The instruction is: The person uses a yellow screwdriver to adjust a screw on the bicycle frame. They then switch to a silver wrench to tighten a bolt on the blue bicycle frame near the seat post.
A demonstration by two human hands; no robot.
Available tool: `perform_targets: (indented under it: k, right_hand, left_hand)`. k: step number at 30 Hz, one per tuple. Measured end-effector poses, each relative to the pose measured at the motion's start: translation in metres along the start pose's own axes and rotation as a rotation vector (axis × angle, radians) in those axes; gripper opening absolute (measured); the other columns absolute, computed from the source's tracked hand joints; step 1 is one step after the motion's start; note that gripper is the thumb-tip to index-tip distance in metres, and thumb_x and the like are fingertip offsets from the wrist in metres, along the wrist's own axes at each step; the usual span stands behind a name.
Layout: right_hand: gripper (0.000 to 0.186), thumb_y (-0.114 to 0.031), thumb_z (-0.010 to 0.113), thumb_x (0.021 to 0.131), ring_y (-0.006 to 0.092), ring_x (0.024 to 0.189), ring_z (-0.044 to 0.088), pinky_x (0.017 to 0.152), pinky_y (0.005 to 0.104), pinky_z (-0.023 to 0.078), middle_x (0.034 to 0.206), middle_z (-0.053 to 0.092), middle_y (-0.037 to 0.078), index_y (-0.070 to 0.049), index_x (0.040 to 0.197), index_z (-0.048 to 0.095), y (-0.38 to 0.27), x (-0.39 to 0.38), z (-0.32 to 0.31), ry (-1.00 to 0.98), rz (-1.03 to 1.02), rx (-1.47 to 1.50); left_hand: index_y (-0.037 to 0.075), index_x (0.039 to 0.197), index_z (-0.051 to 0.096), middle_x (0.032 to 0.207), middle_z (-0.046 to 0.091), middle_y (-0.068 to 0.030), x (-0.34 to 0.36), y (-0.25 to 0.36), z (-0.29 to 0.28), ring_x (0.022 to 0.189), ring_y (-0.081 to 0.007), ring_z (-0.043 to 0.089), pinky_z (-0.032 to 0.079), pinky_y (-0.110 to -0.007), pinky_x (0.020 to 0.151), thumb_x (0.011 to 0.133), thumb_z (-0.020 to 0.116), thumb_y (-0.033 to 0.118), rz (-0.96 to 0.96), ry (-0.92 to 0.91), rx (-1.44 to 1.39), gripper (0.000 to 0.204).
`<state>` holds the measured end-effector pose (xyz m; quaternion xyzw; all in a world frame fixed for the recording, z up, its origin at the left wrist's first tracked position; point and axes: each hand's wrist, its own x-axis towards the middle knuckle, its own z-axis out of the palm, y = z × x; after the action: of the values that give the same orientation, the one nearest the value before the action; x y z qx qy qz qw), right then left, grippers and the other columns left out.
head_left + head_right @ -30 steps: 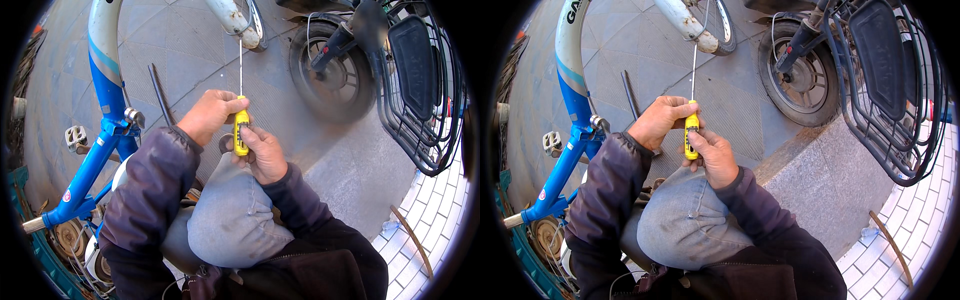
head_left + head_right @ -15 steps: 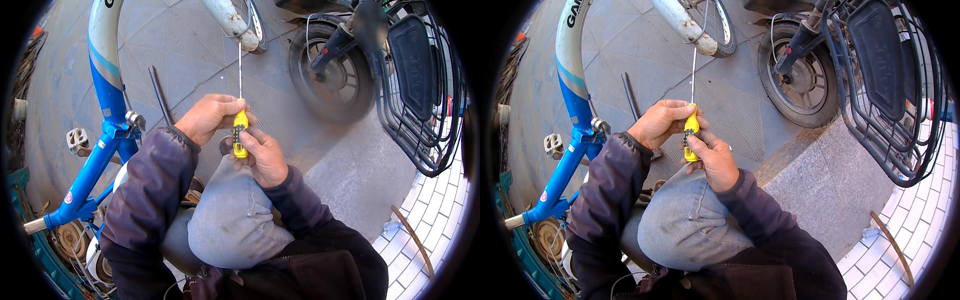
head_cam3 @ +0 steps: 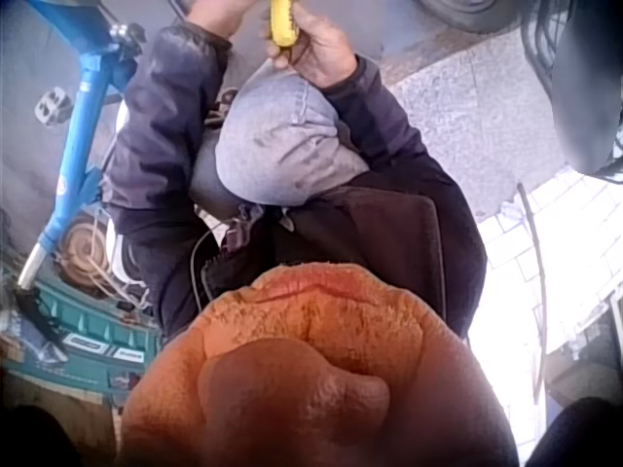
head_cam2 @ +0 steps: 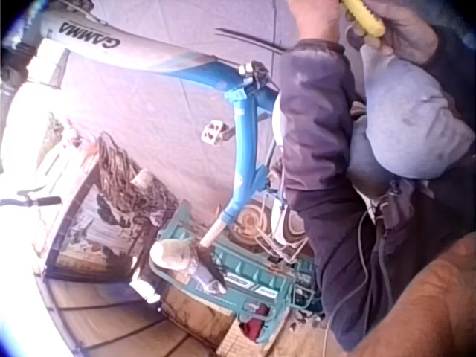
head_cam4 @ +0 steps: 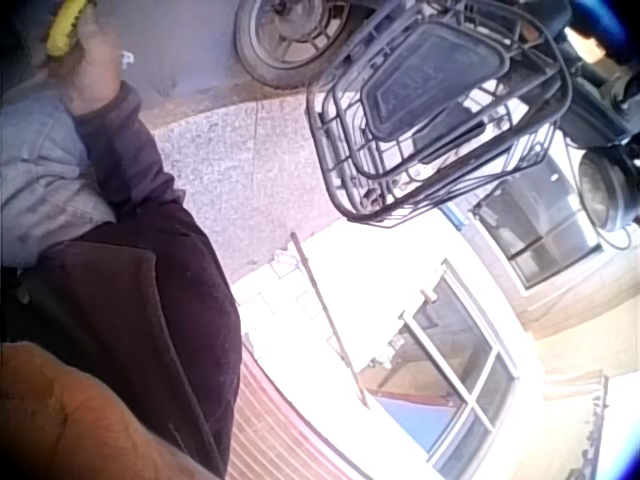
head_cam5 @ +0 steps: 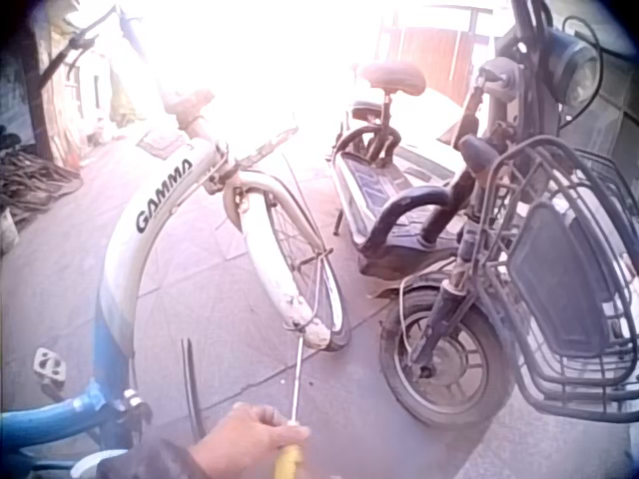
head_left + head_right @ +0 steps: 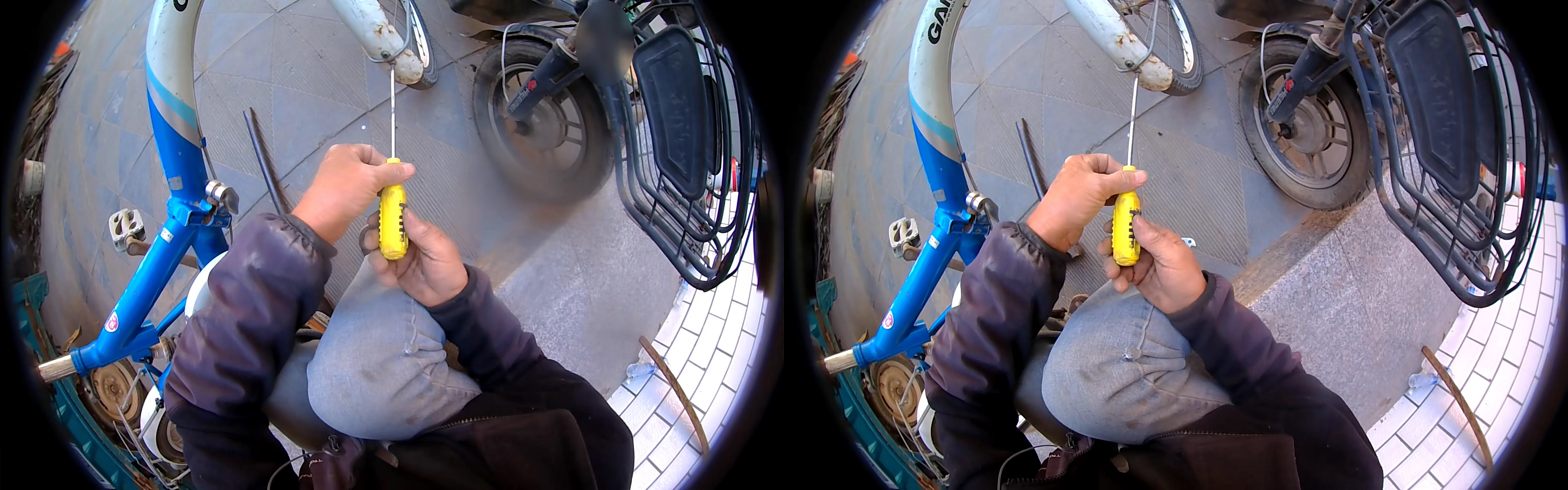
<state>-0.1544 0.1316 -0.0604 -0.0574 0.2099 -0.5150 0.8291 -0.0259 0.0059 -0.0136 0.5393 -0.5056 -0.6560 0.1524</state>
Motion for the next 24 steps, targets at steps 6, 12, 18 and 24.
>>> perform_targets:
  k: [6,12,18,24]
  right_hand:
    - [0.049,-0.045,0.041,0.108,0.0195,0.087,0.068,0.064,0.0287,0.055,0.107,0.067,0.013,-0.002,0.130,0.050,-0.001,0.000,0.001,0.007,0.008,0.003]
    - [0.048,-0.042,0.045,0.107,0.0183,0.086,0.068,0.065,0.0285,0.055,0.106,0.067,0.012,-0.001,0.132,0.050,-0.001,0.000,0.004,0.126,0.024,-0.222]
    - [0.046,-0.041,0.046,0.107,0.0172,0.083,0.067,0.065,0.0275,0.055,0.104,0.066,0.012,0.000,0.128,0.051,0.000,0.001,0.000,0.100,0.018,-0.128]
    - [0.044,-0.044,0.044,0.107,0.0173,0.083,0.066,0.070,0.0303,0.056,0.101,0.066,0.011,-0.004,0.125,0.051,0.001,0.002,-0.003,0.017,0.016,-0.040]
  left_hand:
    - [-0.006,0.103,0.067,0.085,0.068,-0.0142,-0.003,-0.002,-0.001,0.081,-0.0213,0.065,0.053,-0.033,0.083,0.090,0.076,0.032,0.003,-0.037,-0.097,0.041]
    - [-0.003,0.105,0.065,0.089,0.069,-0.0128,0.000,-0.008,-0.006,0.084,-0.0213,0.067,0.053,-0.032,0.087,0.096,0.069,0.032,-0.032,-0.152,-0.151,0.036]
    - [0.000,0.108,0.065,0.093,0.071,-0.0125,0.003,-0.012,-0.006,0.085,-0.0197,0.068,0.054,-0.033,0.086,0.106,0.051,0.031,-0.061,-0.250,-0.263,0.034]
    - [0.000,0.108,0.065,0.096,0.073,-0.0129,0.004,-0.011,-0.004,0.083,-0.0195,0.067,0.053,-0.034,0.088,0.106,0.050,0.029,-0.045,-0.270,-0.244,0.033]
